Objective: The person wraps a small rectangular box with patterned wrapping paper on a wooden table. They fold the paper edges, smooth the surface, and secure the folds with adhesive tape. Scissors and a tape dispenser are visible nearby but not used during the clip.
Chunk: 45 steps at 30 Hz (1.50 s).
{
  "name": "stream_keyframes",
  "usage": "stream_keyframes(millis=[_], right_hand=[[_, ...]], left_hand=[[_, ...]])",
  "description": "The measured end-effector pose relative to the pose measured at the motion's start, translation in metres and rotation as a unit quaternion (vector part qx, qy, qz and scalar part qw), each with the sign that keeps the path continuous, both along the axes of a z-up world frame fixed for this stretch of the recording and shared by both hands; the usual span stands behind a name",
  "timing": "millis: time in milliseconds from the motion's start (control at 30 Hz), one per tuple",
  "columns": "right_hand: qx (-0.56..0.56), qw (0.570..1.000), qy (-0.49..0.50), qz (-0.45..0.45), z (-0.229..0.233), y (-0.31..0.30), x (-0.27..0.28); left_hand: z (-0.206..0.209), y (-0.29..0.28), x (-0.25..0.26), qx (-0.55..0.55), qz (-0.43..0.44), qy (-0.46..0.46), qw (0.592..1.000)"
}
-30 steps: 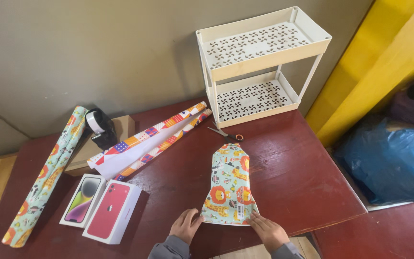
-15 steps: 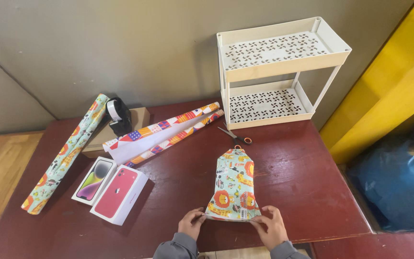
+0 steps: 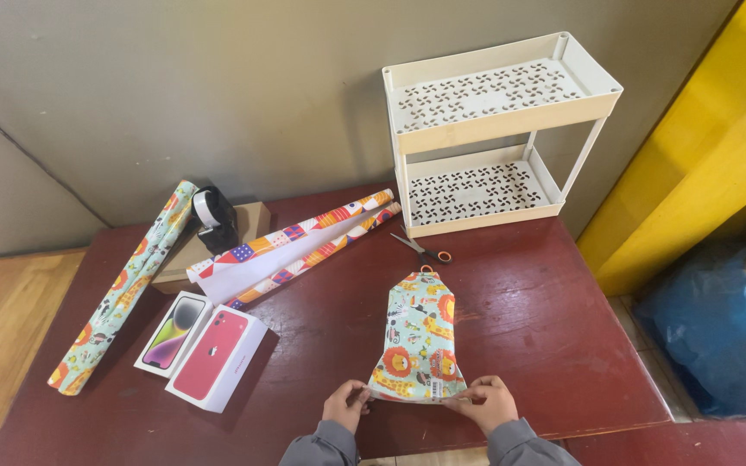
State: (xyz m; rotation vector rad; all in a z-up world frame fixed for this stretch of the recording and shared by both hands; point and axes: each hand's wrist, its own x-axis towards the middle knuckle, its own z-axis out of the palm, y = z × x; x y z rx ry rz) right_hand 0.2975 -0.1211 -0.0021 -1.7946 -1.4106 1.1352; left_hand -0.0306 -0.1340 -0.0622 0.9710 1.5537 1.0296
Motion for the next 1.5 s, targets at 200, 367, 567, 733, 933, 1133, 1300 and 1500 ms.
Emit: stream_keyframes(millis=[200,367,567,733,933,1133,1300,1500], right_hand=[[0.1,0.989,0.081,0.077,-0.03,-0.013,0.01],[0.076,0.991,0.107,0.018,-0.056,-0.015,0.007],[0.05,0.998,0.017,-0.015,-0.051,-0.022,0.006],[-0.061,0.98,0.178,-0.068,-0.05,-0.02,0.002],[-0.094,0.952,0.266,-0.122,-0.051,-0.015,-0.005],[-0.129,0.934,0.278,-0.183,-0.033,-0.014,-0.014],[-0.137,0.92,0.271,-0.246,-0.028,-0.016,-0.022],[-0.099,0.912,0.302,-0.257,-0.032,-0.017,-0.027]], left_hand=[[0.019,-0.012,-0.01,0.097,-0.107,0.087,0.986],[0.016,-0.006,-0.008,0.078,-0.089,0.113,0.987],[0.002,0.001,-0.002,-0.028,-0.033,0.005,0.999],[0.002,0.004,0.001,-0.051,0.03,-0.12,0.991],[0.012,0.002,0.006,-0.065,0.06,-0.136,0.987],[0.027,0.002,0.016,-0.101,0.102,-0.19,0.971],[0.05,0.003,0.019,-0.159,0.169,-0.223,0.947],[0.04,0.004,0.017,-0.173,0.146,-0.234,0.946]])
